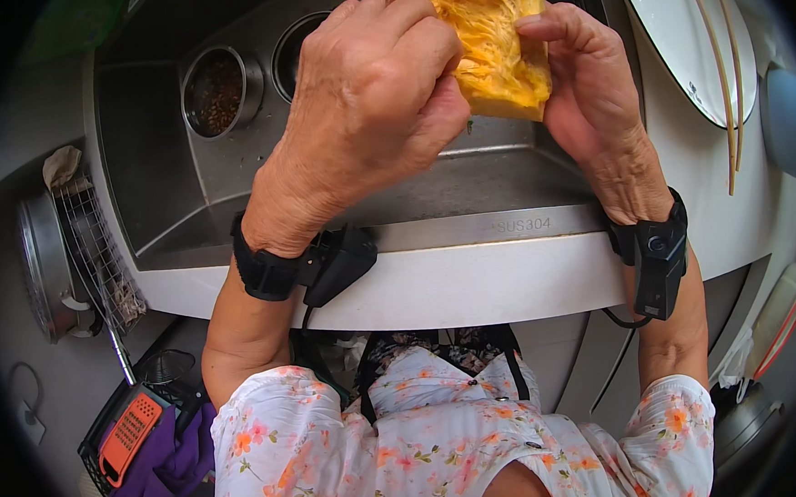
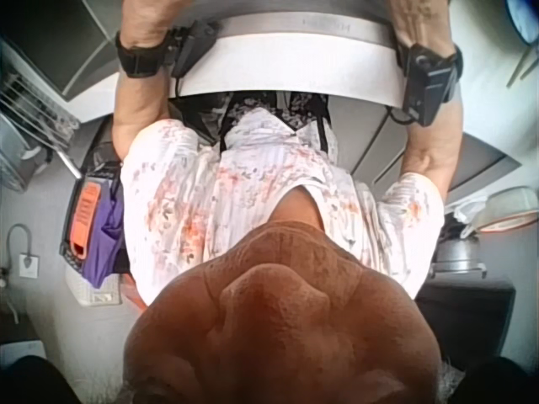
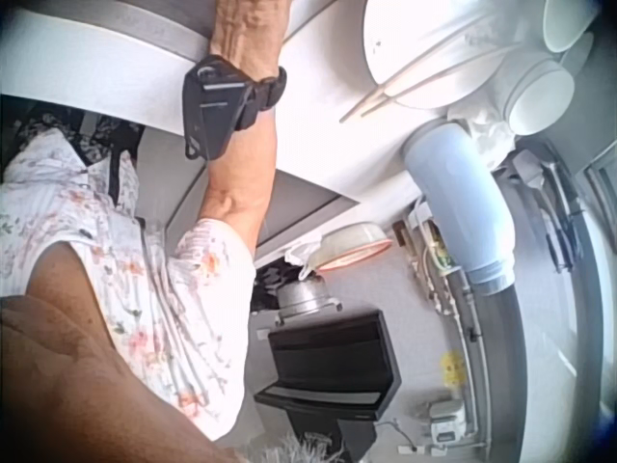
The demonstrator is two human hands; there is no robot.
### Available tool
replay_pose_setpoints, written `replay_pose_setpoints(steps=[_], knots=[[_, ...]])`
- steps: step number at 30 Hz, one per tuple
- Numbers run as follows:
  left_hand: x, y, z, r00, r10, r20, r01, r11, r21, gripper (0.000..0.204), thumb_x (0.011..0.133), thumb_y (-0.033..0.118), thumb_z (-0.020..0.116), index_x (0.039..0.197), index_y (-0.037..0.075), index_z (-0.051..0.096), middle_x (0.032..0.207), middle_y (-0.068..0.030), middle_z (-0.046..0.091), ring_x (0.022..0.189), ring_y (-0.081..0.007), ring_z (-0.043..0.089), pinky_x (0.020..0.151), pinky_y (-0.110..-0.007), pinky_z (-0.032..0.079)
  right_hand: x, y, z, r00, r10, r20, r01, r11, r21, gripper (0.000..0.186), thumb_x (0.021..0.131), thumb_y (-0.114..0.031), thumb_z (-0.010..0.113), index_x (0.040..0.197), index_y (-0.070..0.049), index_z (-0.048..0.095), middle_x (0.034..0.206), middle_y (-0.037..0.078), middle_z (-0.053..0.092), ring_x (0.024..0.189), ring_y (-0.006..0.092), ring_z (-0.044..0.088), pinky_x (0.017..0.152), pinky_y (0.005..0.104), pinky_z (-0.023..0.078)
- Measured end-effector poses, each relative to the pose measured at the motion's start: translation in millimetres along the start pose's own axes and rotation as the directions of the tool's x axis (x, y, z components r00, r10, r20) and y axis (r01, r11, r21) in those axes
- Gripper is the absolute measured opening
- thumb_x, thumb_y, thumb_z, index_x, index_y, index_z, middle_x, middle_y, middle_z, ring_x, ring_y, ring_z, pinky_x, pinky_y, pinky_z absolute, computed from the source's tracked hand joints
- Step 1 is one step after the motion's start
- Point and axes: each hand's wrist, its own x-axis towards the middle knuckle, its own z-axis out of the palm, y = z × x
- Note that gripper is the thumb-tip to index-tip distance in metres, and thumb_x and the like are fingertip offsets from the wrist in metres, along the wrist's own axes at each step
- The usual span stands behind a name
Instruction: The person cuts a piece of pumpkin with a knife on a wooden board and then uses their hands to pull out seeds and pulp over a sink.
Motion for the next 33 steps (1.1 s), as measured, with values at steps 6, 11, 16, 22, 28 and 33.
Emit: replay_pose_setpoints(steps=[6, 11, 16, 22, 28, 33], knots=[[2.8, 1.1, -7.5, 0.996, -0.084, 0.009, 0.084, 0.996, 0.025, 0.014, 0.062, -0.004, 0.062, 0.073, -0.001, 0.054, 0.068, -0.0080, 0.052, 0.059, -0.0187, 0.054, 0.052, -0.025, 0.046, -0.2, 0.1, 3.2, 1.000, -0.004, -0.007, 0.004, 1.000, 0.028, 0.018, 0.081, -0.009, 0.054, 0.094, 0.002, 0.056, 0.093, 0.008, 0.059, 0.087, 0.0154, 0.060, 0.086, 0.0302, 0.050], [2.3, 0.3, -5.9, 0.996, -0.092, -0.017, 0.094, 0.984, 0.150, 0.013, 0.063, -0.003, 0.062, 0.073, -0.001, 0.054, 0.065, -0.0079, 0.052, 0.059, -0.0190, 0.054, 0.053, -0.027, 0.046, -0.1, 0.5, 4.0, 0.999, -0.006, -0.033, 0.006, 1.000, 0.008, 0.018, 0.081, -0.009, 0.054, 0.094, 0.002, 0.056, 0.093, 0.007, 0.059, 0.088, 0.0156, 0.060, 0.086, 0.0302, 0.050], [-2.4, -0.9, -10.6, 0.983, -0.180, 0.031, 0.163, 0.943, 0.289, 0.011, 0.066, 0.000, 0.062, 0.074, 0.000, 0.056, 0.067, -0.0083, 0.054, 0.060, -0.0204, 0.056, 0.054, -0.027, 0.046, -1.5, 0.2, 5.4, 0.998, -0.044, -0.044, 0.043, 0.998, -0.042, 0.018, 0.081, -0.010, 0.054, 0.095, 0.002, 0.056, 0.094, 0.007, 0.059, 0.088, 0.0157, 0.060, 0.087, 0.0299, 0.049], [-2.3, 5.3, -17.5, 0.963, -0.235, 0.132, 0.185, 0.933, 0.310, 0.015, 0.068, -0.001, 0.062, 0.083, -0.001, 0.061, 0.078, -0.0102, 0.057, 0.066, -0.0222, 0.059, 0.057, -0.029, 0.049, -2.0, -0.7, 5.9, 0.994, -0.054, -0.096, 0.050, 0.998, -0.047, 0.021, 0.081, -0.009, 0.054, 0.098, 0.002, 0.055, 0.097, 0.008, 0.058, 0.091, 0.0170, 0.060, 0.087, 0.0302, 0.049], [0.5, 6.0, -8.3, 0.999, -0.008, -0.044, 0.013, 0.995, 0.098, 0.025, 0.065, -0.005, 0.064, 0.090, 0.000, 0.062, 0.084, -0.0129, 0.057, 0.072, -0.0245, 0.060, 0.062, -0.029, 0.050, -2.2, -0.7, 4.7, 0.994, -0.047, -0.094, 0.044, 0.998, -0.037, 0.020, 0.081, -0.010, 0.054, 0.097, 0.002, 0.054, 0.096, 0.008, 0.057, 0.091, 0.0165, 0.059, 0.087, 0.0305, 0.050], [-5.7, 1.3, 2.2, 0.997, -0.025, 0.078, 0.007, 0.975, 0.222, 0.026, 0.063, -0.004, 0.067, 0.088, 0.001, 0.062, 0.086, -0.0121, 0.056, 0.079, -0.0262, 0.059, 0.063, -0.031, 0.050, -2.6, 0.7, 7.2, 0.991, -0.044, -0.128, 0.030, 0.993, -0.112, 0.020, 0.080, -0.011, 0.055, 0.096, 0.001, 0.054, 0.095, 0.007, 0.056, 0.090, 0.0153, 0.059, 0.086, 0.0299, 0.049]])
